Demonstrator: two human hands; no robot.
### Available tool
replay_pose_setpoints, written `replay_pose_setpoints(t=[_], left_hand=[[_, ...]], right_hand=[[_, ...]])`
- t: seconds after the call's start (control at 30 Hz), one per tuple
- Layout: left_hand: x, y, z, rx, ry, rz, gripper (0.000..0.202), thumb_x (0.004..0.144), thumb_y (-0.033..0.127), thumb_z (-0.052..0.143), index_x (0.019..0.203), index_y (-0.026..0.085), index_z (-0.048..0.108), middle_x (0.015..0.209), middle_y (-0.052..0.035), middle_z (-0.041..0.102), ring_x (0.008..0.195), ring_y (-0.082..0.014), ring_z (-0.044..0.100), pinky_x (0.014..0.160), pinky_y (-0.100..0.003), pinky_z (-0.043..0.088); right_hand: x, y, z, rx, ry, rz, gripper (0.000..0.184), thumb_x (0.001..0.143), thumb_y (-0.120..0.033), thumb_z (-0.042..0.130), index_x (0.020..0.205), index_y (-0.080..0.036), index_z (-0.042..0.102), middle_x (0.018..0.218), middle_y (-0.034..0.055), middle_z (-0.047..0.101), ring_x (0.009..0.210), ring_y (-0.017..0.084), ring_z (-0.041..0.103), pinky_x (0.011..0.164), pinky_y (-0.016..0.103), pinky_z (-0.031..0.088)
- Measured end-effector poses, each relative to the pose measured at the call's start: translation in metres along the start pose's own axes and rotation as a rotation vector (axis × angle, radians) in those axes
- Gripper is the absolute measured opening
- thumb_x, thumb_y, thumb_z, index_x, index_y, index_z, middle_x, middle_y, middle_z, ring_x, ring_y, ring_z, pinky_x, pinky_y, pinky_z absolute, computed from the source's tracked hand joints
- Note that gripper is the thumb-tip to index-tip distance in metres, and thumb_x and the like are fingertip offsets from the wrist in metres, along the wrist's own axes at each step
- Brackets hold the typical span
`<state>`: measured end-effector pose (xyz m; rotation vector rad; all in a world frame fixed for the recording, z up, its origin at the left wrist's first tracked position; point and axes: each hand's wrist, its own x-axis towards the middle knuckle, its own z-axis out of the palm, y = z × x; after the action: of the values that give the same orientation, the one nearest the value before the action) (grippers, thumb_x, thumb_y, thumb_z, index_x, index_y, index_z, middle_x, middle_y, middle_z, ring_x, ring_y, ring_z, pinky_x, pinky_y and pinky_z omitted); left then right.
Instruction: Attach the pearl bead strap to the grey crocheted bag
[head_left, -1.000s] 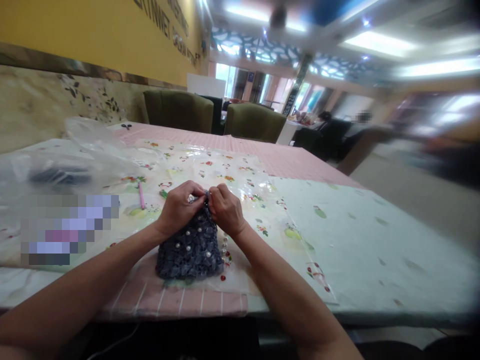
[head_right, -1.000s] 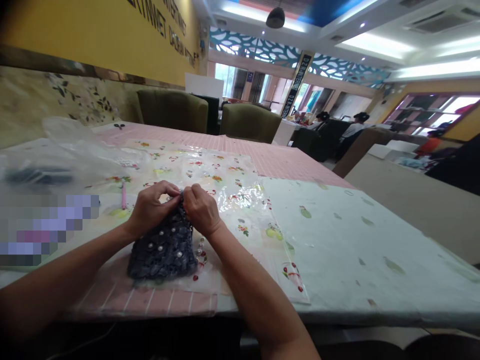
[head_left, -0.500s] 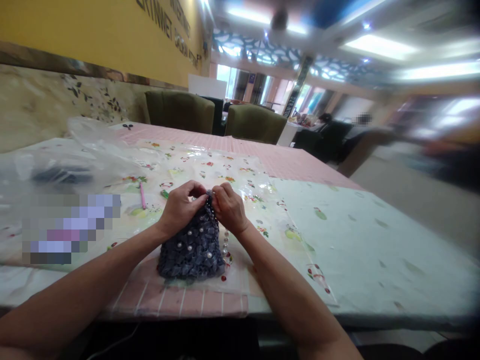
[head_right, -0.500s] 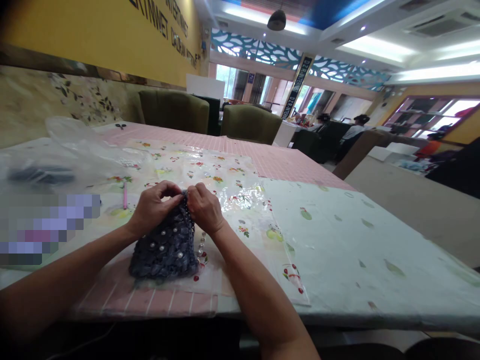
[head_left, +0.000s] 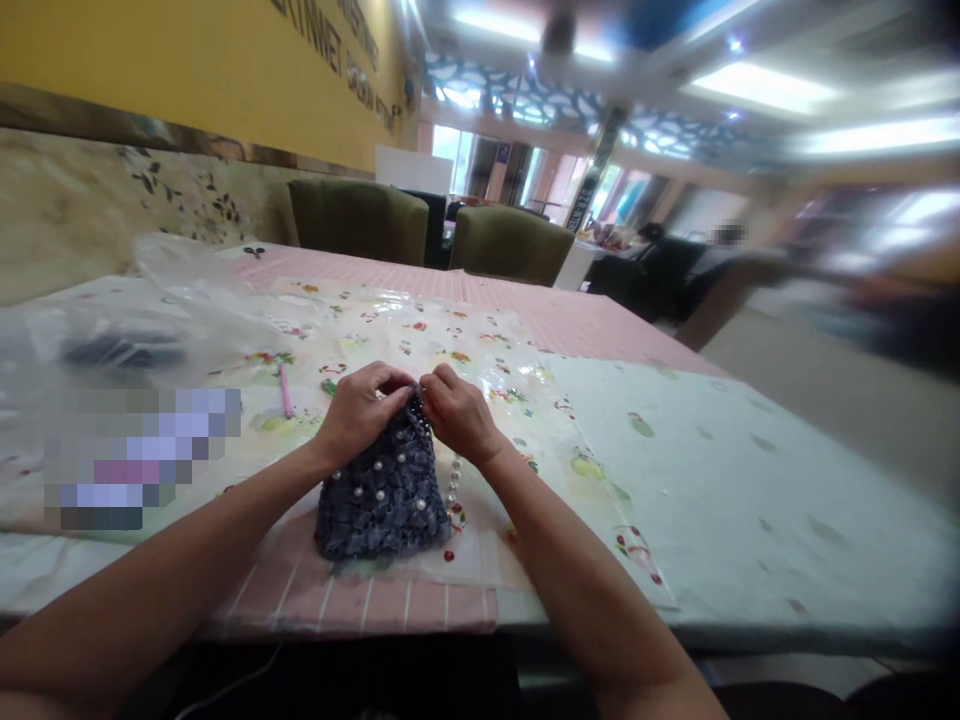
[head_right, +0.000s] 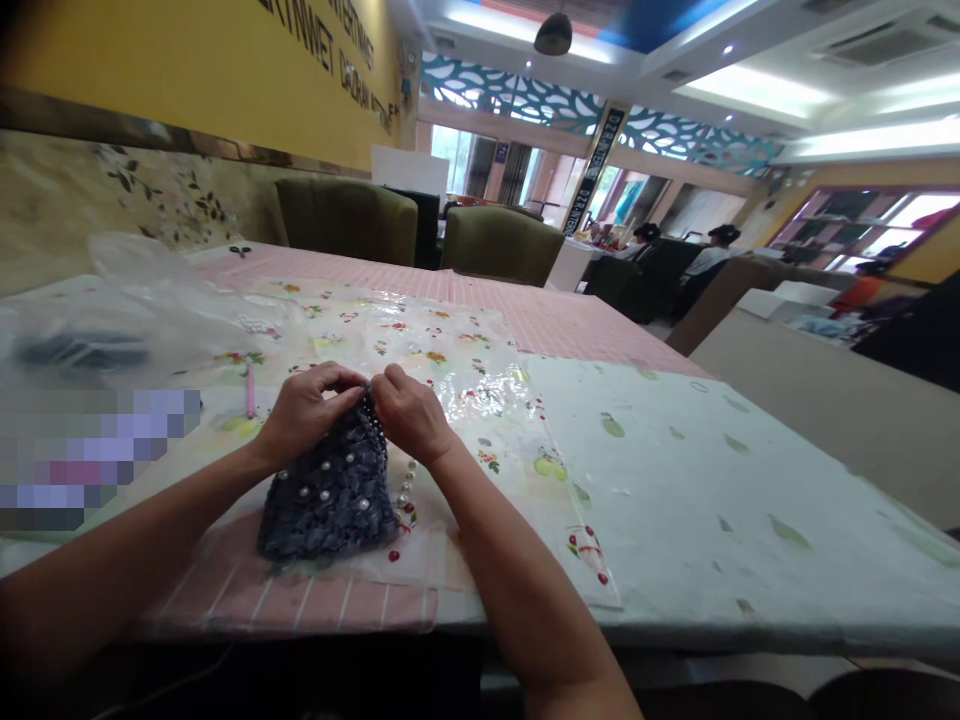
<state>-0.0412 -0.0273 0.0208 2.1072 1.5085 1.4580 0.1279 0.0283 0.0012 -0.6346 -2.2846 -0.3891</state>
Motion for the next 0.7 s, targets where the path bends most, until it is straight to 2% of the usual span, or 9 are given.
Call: replay_pose_setpoints(t=[0.23, 0.43, 0.7], left_hand=[[0.005, -0.009, -0.004, -0.034, -0.124, 0.022, 0.017, 0.081, 0.027, 0.061, 0.091, 0.016, 0.068, 0.085, -0.0044, 0.069, 0.079, -0.0168, 0.064, 0.074, -0.03, 0.05], [0.004, -0.006, -0.004, 0.024, -0.11, 0.056, 0.016, 0.084, 0.025, 0.057, 0.092, 0.016, 0.066, 0.089, -0.0056, 0.066, 0.083, -0.0168, 0.063, 0.077, -0.031, 0.049], [0.008, -0.009, -0.007, 0.027, -0.169, 0.05, 0.015, 0.08, 0.027, 0.057, 0.088, 0.016, 0.064, 0.081, -0.0041, 0.067, 0.074, -0.0158, 0.062, 0.069, -0.029, 0.049]], right_hand=[[-0.001, -0.003, 0.003, -0.027, -0.028, 0.001, 0.019, 0.098, -0.018, 0.037, 0.09, -0.016, 0.054, 0.088, 0.0057, 0.055, 0.069, 0.014, 0.049, 0.059, 0.025, 0.037], [-0.002, -0.005, 0.004, -0.039, -0.01, 0.015, 0.018, 0.097, -0.017, 0.039, 0.091, -0.015, 0.056, 0.088, 0.0066, 0.055, 0.07, 0.014, 0.05, 0.06, 0.026, 0.039], [-0.002, -0.01, 0.007, -0.008, -0.002, 0.05, 0.014, 0.096, -0.015, 0.039, 0.092, -0.016, 0.053, 0.089, 0.0069, 0.054, 0.073, 0.015, 0.05, 0.061, 0.026, 0.042]])
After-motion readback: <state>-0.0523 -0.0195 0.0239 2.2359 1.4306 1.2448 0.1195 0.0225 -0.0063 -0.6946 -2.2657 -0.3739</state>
